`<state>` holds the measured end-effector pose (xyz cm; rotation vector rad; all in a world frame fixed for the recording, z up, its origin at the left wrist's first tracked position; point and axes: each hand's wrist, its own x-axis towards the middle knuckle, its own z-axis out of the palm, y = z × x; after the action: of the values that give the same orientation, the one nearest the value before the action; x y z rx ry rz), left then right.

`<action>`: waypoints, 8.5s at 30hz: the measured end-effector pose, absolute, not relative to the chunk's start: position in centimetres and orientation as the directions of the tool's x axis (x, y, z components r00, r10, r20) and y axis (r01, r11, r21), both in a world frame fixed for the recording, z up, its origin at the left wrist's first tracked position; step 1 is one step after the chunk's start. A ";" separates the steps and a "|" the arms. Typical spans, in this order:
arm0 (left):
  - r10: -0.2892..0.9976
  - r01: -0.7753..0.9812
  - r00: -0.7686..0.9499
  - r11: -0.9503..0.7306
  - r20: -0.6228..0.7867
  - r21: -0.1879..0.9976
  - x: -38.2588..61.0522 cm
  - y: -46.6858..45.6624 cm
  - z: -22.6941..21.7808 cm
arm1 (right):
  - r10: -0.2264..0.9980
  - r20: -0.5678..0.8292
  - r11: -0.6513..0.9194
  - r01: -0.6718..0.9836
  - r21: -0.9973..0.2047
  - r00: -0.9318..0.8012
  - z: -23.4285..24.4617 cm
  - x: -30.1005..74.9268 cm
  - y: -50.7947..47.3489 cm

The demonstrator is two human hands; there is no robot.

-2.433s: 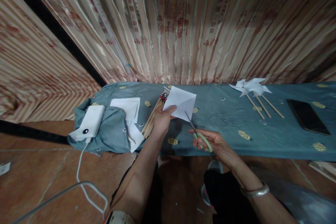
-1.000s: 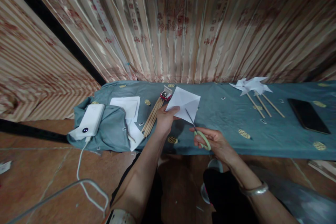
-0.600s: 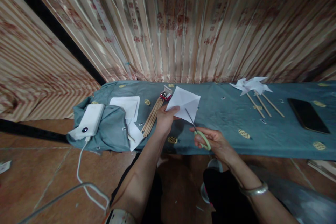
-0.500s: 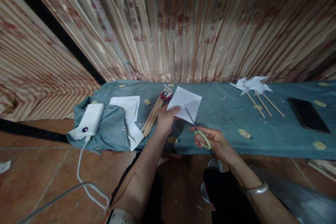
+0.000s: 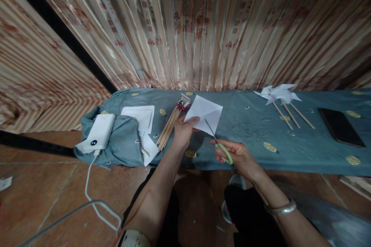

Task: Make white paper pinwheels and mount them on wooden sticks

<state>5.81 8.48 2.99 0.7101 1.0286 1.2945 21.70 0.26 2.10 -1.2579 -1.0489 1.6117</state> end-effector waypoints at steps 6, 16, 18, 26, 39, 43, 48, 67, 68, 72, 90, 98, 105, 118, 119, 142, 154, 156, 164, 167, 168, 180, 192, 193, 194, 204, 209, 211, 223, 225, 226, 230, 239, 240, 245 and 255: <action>0.977 -0.437 -0.032 0.175 -0.210 0.882 5.8 8.5 3.0 | 0.934 -0.317 -0.336 -0.106 -0.936 -0.162 2.3 21.6 0.3; 0.977 -0.445 -0.040 0.172 -0.211 0.879 6.0 8.5 2.9 | 0.925 -0.329 -0.354 -0.123 -0.927 -0.189 2.5 21.5 0.2; 0.977 -0.455 -0.048 0.163 -0.207 0.875 6.0 8.6 2.9 | 0.914 -0.345 -0.371 -0.094 -0.924 -0.215 2.6 21.7 0.1; 0.978 -0.509 -0.082 0.123 -0.190 0.852 4.5 9.2 3.3 | 0.847 -0.430 -0.433 0.062 -0.899 -0.313 3.6 23.9 -0.6; 0.961 -0.288 0.132 0.270 -0.241 0.919 5.4 8.1 2.2 | 0.935 -0.094 -0.077 -0.063 -0.995 0.342 2.3 26.9 2.0; 0.938 -0.169 0.235 0.296 -0.253 0.940 6.1 7.8 1.5 | 0.958 -0.043 -0.051 0.020 -0.999 0.285 2.8 26.5 2.5; 0.911 -0.031 0.307 0.300 -0.276 0.954 6.4 7.6 1.4 | 0.973 -0.092 -0.103 0.043 -0.994 0.211 2.7 26.1 2.6; 0.946 -0.481 0.156 0.325 -0.285 0.814 10.7 4.7 0.9 | 0.893 -0.126 -0.037 -0.209 -0.977 0.432 1.5 22.4 3.2; 0.947 -0.491 0.129 0.320 -0.296 0.811 10.8 4.8 0.8 | 0.898 -0.140 -0.046 -0.229 -0.972 0.417 1.5 22.2 3.2; 0.962 -0.506 0.081 0.265 -0.260 0.821 10.3 5.5 1.0 | 0.928 -0.183 -0.100 -0.255 -0.962 0.324 1.6 21.6 3.2; 0.976 -0.425 -0.059 0.168 -0.212 0.890 7.3 7.7 1.9 | 0.933 -0.261 -0.236 0.126 -0.964 -0.248 1.6 23.0 -0.5; 0.974 -0.416 -0.041 0.185 -0.222 0.890 7.9 7.4 2.0 | 0.920 -0.318 -0.307 0.085 -0.948 -0.229 1.9 23.1 -0.2; 0.973 -0.393 -0.039 0.195 -0.228 0.899 8.0 7.2 2.1 | 0.927 -0.299 -0.284 0.095 -0.954 -0.229 1.7 23.2 -0.2; 0.973 -0.394 -0.031 0.198 -0.228 0.897 8.0 7.2 1.9 | 0.912 -0.349 -0.347 0.047 -0.937 -0.217 1.7 23.1 -0.3; 0.973 -0.398 -0.030 0.198 -0.229 0.896 8.0 7.2 1.9 | 0.911 -0.352 -0.352 0.040 -0.935 -0.215 1.7 23.1 -0.3; 0.978 -0.411 -0.036 0.175 -0.207 0.895 7.9 7.3 1.8 | 0.878 -0.450 -0.461 -0.035 -0.887 -0.163 1.5 23.0 -0.3; 0.967 -0.417 0.029 0.242 -0.253 0.876 7.8 7.2 2.2 | 0.871 -0.472 -0.484 -0.074 -0.872 -0.134 1.7 23.3 -0.1; 0.968 -0.402 0.032 0.240 -0.249 0.884 8.0 7.1 2.1 | 0.874 -0.470 -0.480 -0.074 -0.874 -0.124 1.7 23.3 -0.1; 0.968 -0.363 0.032 0.242 -0.247 0.900 8.2 7.0 1.8 | 0.888 -0.446 -0.455 -0.065 -0.888 -0.110 1.6 23.4 -0.2; 0.970 -0.373 0.032 0.235 -0.241 0.898 8.1 7.0 1.7 | 0.886 -0.452 -0.460 -0.070 -0.885 -0.105 1.7 23.3 -0.2; 0.970 -0.377 0.032 0.235 -0.241 0.896 8.1 7.0 1.7 | 0.884 -0.457 -0.465 -0.071 -0.883 -0.102 1.7 23.3 -0.2; 0.967 -0.387 0.049 0.251 -0.252 0.887 8.3 6.9 1.6 | 0.881 -0.461 -0.470 -0.081 -0.879 -0.102 2.1 23.2 -0.1; 0.963 -0.365 0.053 0.264 -0.263 0.893 8.4 6.7 1.9 | 0.888 -0.449 -0.456 -0.074 -0.887 -0.102 2.0 23.3 0.0; 0.963 -0.367 0.053 0.266 -0.265 0.892 8.4 6.7 1.9 | 0.892 -0.440 -0.448 -0.066 -0.892 -0.105 1.9 23.3 0.0; 0.962 -0.368 0.054 0.269 -0.268 0.890 8.4 6.7 1.9 | 0.895 -0.433 -0.440 -0.058 -0.896 -0.107 1.8 23.3 0.0; 0.959 -0.386 0.051 0.277 -0.280 0.880 8.4 6.7 1.8 | 0.892 -0.441 -0.449 -0.089 -0.889 -0.095 1.9 22.9 0.1; 0.962 -0.385 0.034 0.262 -0.270 0.885 8.2 6.9 2.0 | 0.889 -0.427 -0.435 -0.012 -0.900 -0.166 1.4 23.1 0.1; 0.964 -0.398 0.020 0.251 -0.265 0.882 7.9 7.1 2.1 | 0.883 -0.432 -0.437 0.013 -0.899 -0.186 1.1 23.4 0.0; 0.987 -0.378 -0.023 0.142 -0.162 0.915 7.0 8.1 1.7 | 0.961 -0.265 -0.270 0.059 -0.961 0.074 1.8 25.8 0.9; 0.995 -0.284 -0.013 0.092 -0.100 0.954 7.2 8.1 1.4 | 0.966 -0.178 -0.180 -0.004 -0.984 0.185 1.9 26.2 1.4; 0.998 -0.224 0.006 0.065 -0.066 0.972 7.3 8.1 1.2 | 0.964 -0.148 -0.144 -0.031 -0.989 0.219 2.0 26.3 1.6; 0.991 -0.064 0.134 0.032 -0.023 0.997 7.6 7.7 0.5 | 0.956 -0.098 -0.085 -0.059 -0.995 0.276 2.0 26.5 2.2; 0.938 0.085 0.344 -0.001 -0.029 0.996 7.6 7.1 0.7 | 0.946 -0.125 -0.120 -0.035 -0.992 0.300 2.1 26.6 2.8; 0.936 0.086 0.350 0.011 -0.041 0.996 7.6 7.1 0.8 | 0.949 -0.146 -0.134 -0.060 -0.989 0.280 2.1 26.7 2.8; 0.931 -0.199 0.339 0.213 -0.137 0.957 8.0 7.0 1.5 | 0.934 -0.184 -0.105 -0.258 -0.960 0.305 2.0 26.2 3.0; 0.957 -0.578 0.156 0.291 -0.246 0.762 10.2 5.5 2.5 | 0.869 -0.156 0.038 -0.377 -0.925 0.469 1.9 22.5 4.1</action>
<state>10.17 5.54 2.55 0.5721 0.8110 1.1885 22.53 4.13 1.91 -1.1691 -0.5300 1.0277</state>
